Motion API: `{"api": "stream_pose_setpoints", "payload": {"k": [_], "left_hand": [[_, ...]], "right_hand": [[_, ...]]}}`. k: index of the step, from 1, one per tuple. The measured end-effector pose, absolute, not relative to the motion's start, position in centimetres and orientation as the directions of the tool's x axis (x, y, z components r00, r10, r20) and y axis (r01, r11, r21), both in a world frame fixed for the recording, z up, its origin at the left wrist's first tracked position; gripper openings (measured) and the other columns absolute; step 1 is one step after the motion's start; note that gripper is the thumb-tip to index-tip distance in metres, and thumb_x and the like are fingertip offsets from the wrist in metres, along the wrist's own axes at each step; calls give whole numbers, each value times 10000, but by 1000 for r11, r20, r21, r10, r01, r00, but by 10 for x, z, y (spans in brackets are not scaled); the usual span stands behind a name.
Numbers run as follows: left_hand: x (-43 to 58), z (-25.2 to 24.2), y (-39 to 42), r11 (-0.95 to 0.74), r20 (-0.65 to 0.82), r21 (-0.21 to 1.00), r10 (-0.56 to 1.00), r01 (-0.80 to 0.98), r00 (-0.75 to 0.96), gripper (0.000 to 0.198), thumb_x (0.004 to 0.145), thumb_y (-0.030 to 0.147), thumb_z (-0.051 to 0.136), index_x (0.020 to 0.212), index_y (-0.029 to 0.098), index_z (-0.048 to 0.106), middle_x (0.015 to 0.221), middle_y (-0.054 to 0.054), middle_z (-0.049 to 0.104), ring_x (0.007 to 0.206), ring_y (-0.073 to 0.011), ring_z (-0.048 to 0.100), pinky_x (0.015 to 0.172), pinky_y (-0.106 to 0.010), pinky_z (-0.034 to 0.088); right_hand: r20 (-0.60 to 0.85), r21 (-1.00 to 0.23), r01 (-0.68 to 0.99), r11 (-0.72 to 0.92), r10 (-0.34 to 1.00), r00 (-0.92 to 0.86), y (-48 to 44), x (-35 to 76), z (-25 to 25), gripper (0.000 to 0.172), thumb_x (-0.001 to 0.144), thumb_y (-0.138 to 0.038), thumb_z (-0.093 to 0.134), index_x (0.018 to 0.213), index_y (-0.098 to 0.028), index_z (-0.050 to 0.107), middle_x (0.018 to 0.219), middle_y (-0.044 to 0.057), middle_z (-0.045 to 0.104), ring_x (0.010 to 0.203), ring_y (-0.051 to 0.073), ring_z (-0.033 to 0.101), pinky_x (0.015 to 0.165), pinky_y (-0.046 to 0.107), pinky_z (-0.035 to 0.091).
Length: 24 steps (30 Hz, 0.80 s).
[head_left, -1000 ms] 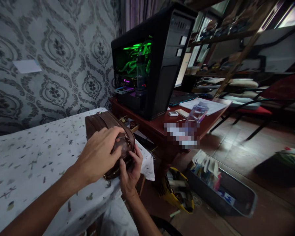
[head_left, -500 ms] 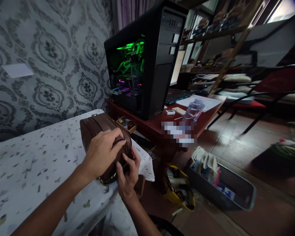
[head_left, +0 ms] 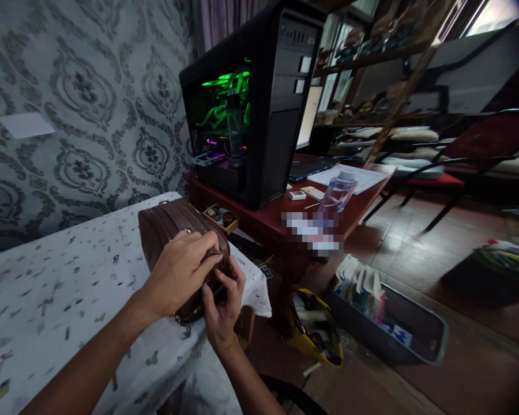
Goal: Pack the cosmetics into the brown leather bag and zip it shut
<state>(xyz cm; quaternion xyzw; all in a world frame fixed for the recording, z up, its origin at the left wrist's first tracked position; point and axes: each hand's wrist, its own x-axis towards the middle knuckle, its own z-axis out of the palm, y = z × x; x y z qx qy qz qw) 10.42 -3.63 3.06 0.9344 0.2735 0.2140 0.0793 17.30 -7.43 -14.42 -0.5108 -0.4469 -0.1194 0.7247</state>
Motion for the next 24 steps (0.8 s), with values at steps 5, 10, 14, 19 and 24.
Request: {"api": "stream_pose_setpoints", "payload": {"k": [5,10,14,19,24], "left_hand": [[105,34,-35,-830,332,337,546,444,769,159,938,186,537,782,216,549,773,27,660,767,-172,598,755,-311,419],[103,33,-32,-791,334,401,596,463,730,118,940,242,548,835,217,595,835,6,696,830,-191,616,757,-312,432],[102,33,-32,-784,337,433,599,445,726,120,941,235,545,833,212,590,828,14,694,815,-185,626,755,-309,428],[103,33,-33,-790,353,429,593,438,724,110,930,215,555,826,216,589,810,21,698,795,-181,635,737,-301,425],[104,31,-32,-780,356,403,616,479,703,101,927,225,567,831,224,597,828,18,712,817,-193,645,735,-303,436]], "right_hand": [[746,-659,592,463,303,593,-76,172,-144,250,946,-248,587,1194,-240,553,1422,148,482,1337,304,510,1029,578,495],[722,-683,547,484,331,608,-76,173,-145,268,935,-273,598,1195,-238,539,1418,151,499,1339,310,513,1044,586,477],[697,-700,493,518,341,631,-77,173,-145,318,914,-311,629,1205,-231,527,1422,164,501,1345,310,508,1051,582,470],[706,-696,520,495,340,621,-78,173,-142,310,912,-307,627,1197,-225,536,1400,163,520,1335,314,518,1044,580,475],[720,-685,550,477,328,612,-78,174,-142,306,913,-295,630,1203,-226,561,1398,156,527,1325,317,527,1042,585,479]]}}
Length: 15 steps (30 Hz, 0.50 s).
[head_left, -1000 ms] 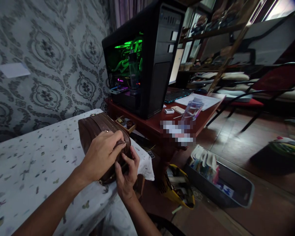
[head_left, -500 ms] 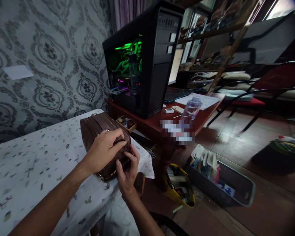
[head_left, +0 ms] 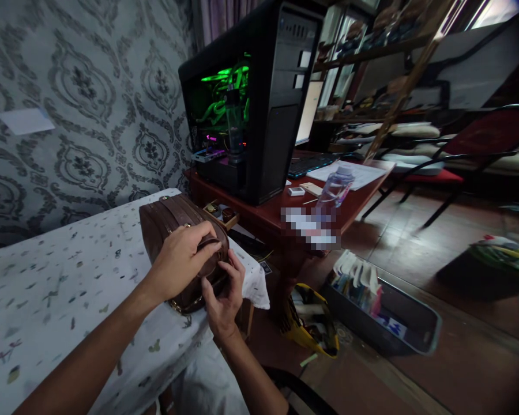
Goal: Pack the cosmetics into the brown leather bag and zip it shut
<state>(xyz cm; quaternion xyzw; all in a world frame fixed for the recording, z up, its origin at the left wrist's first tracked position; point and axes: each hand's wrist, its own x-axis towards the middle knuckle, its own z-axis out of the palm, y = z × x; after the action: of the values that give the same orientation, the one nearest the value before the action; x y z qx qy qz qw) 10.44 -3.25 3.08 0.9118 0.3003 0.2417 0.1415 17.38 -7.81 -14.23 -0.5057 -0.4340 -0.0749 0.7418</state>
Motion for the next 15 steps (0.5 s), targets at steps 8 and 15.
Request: {"api": "stream_pose_setpoints", "payload": {"k": [8,15], "left_hand": [[107,31,-35,-763,318,361,641,536,699,111,939,235,567,833,230,598,844,16,718,829,-209,626,745,-321,411],[106,32,-33,-786,294,353,608,507,737,132,931,235,582,800,226,591,801,26,696,811,-198,610,733,-307,394]], "right_hand": [[745,-652,551,522,302,595,-77,174,-145,340,918,-254,650,1249,-245,574,1433,145,502,1341,302,519,1045,570,495],[771,-625,589,511,289,567,-77,175,-145,335,926,-237,638,1255,-247,582,1440,146,492,1345,304,519,1043,575,500]]}}
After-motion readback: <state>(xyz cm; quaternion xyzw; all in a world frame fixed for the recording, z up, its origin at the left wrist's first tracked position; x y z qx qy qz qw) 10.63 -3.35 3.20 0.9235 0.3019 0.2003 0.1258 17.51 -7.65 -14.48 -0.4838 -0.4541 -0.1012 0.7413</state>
